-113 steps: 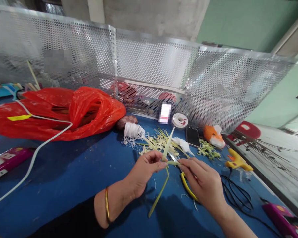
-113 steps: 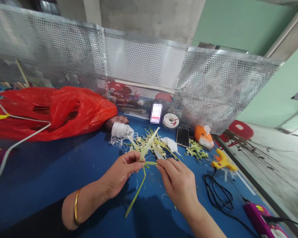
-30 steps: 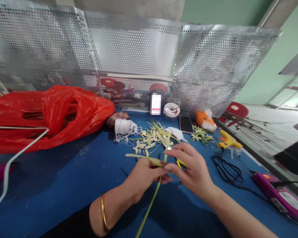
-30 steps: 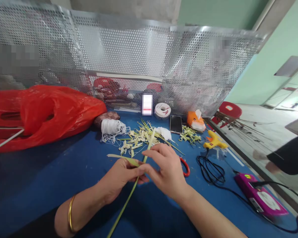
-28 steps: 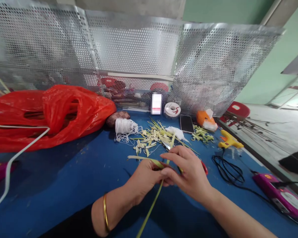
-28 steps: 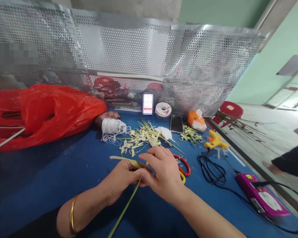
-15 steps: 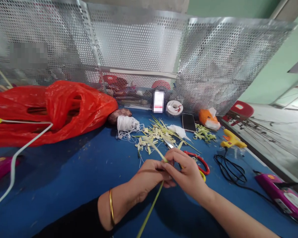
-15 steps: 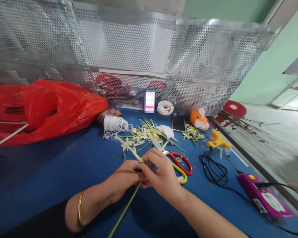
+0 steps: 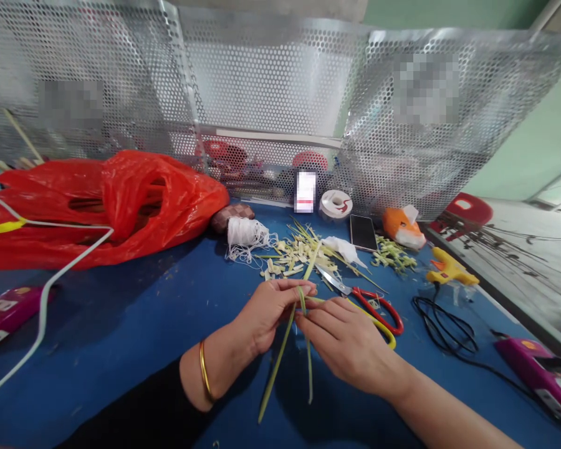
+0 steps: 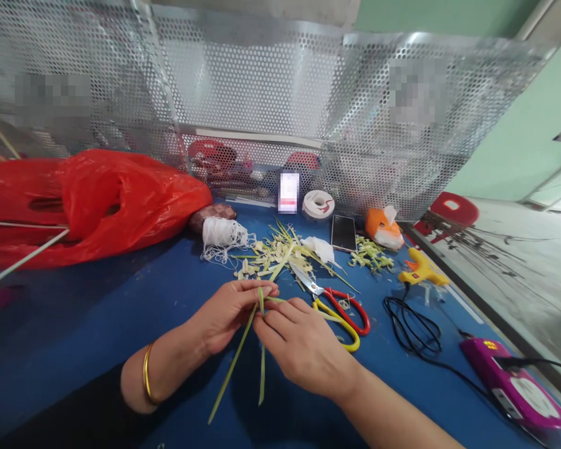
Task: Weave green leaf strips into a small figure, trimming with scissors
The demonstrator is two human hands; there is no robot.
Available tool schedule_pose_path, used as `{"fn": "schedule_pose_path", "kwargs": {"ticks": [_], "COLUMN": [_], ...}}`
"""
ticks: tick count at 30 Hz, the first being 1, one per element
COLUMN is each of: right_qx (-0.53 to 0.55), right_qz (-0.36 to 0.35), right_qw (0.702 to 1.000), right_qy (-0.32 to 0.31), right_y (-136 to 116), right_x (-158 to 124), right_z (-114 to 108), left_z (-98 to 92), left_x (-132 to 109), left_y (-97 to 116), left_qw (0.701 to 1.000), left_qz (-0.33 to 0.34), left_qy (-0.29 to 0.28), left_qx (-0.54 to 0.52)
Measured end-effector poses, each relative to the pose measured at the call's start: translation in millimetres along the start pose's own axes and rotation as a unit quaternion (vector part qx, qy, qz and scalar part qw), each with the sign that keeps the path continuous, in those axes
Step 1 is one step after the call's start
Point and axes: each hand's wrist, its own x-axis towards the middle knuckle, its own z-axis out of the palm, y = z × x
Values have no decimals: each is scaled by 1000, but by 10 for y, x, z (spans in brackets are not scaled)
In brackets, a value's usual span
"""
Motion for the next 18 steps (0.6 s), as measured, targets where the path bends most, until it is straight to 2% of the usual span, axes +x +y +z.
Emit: {"fn": "schedule_pose_path", "kwargs": {"ticks": [3,7,10,13,16,18], "right_qx": [35,100,98,90,68,41], "right_qz": [-5,5,53,96,88,52], "right_qw": [999,995,993,991,992,996], "right_qy": [-4,21,27,-9,-57,-56], "right_y": [-17,-37,-47,-48,-39,-36], "right_x": [5,7,7,7,0,-7], "right_z": [-43,-101,-50,53,127,136], "left_z": [-6,3,9,-1,-18,-23], "left_x": [4,-5,-12,-9,1,6], "left_y": [16,53,79,104,123,128], "left_qw": [999,997,1000,998,994,993], "left_qz": [21,31,3,-25,-37,-32], "left_qy": [9,21,21,31,43,46], "left_qx": [37,65,9,-51,-90,-103]}}
